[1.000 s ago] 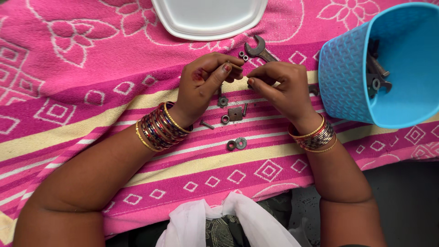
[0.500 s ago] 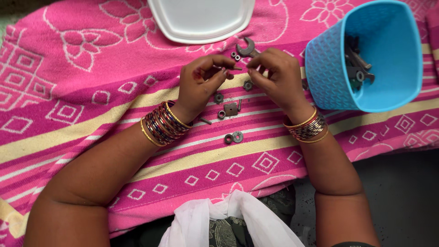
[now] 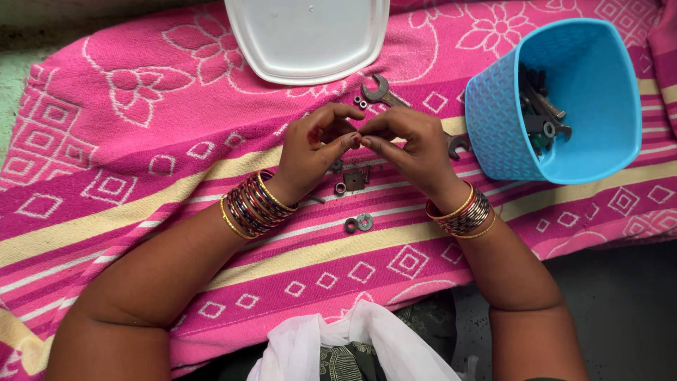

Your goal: The person sits on a patterned cloth and assembles small metal hardware components by hand. They pick up bolts, washers, and nuts, threading them together and occasionally placing the assembled pieces into a blue basket.

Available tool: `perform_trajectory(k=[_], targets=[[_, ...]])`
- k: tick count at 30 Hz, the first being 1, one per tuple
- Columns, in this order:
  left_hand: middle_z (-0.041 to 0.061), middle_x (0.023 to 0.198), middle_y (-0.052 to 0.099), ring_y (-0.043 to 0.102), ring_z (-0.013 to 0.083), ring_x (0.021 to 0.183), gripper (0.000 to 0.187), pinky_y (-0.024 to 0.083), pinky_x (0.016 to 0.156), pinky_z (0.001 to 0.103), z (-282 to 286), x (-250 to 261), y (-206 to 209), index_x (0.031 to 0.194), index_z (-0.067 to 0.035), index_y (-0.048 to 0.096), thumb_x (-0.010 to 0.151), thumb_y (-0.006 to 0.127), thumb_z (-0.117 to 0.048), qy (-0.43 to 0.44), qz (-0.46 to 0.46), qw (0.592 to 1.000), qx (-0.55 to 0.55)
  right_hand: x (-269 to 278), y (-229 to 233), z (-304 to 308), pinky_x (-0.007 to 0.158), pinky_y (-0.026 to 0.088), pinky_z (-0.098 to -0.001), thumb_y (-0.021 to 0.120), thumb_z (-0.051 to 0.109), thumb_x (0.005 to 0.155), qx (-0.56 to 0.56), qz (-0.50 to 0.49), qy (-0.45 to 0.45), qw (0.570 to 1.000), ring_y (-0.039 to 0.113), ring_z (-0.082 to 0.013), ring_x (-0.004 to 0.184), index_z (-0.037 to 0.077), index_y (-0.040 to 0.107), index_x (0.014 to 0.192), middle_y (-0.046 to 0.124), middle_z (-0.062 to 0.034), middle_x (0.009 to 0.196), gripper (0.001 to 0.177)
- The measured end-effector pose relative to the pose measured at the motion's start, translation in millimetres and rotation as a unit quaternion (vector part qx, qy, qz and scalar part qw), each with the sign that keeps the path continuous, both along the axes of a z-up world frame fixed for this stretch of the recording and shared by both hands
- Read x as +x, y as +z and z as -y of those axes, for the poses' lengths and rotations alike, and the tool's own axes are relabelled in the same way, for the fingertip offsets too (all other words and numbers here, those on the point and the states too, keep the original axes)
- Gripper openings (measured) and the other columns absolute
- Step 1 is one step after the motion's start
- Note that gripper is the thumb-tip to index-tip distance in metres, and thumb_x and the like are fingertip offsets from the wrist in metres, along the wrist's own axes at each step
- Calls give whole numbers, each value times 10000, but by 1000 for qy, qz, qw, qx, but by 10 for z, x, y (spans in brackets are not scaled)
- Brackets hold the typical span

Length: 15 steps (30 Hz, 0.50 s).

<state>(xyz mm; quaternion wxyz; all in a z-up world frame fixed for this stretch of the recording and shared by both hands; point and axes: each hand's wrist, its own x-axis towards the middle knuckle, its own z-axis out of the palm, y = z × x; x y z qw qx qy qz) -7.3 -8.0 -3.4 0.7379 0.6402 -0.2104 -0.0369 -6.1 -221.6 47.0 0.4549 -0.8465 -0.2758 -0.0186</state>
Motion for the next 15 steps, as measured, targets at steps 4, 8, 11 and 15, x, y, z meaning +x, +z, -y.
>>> perform_trajectory(k=[4,8,11,15], targets=[[49,964,738,706,86,914,249,562,802,237,2,-11,54,1235,-5,655,1009,695,-103,18,3,1000,19,-7,82,-6,748,587,-283,786,54,910,-12,1,8,1000,735,-160,867,12,729,1083,728,-91,966,187],[53,953,754,723,87,898,190,573,788,237,-4,10,72,1154,-8,683,995,709,-109,13,-3,999,32,-13,74,-16,730,578,-277,792,64,910,-19,-1,-3,1000,734,-153,842,19,737,1077,741,-87,956,181],[53,949,761,732,85,886,162,584,782,238,-5,25,72,1113,-8,690,987,710,-109,13,-5,999,41,-5,49,-16,736,575,-280,793,70,905,-25,-3,-3,1000,730,-153,844,10,729,1060,740,-89,950,178],[51,967,756,734,84,899,171,596,794,240,-7,16,92,1118,-7,683,973,708,-95,13,2,999,48,14,45,-16,703,574,-273,809,90,890,-18,-32,-13,999,721,-137,793,10,728,1025,734,-80,916,176]])
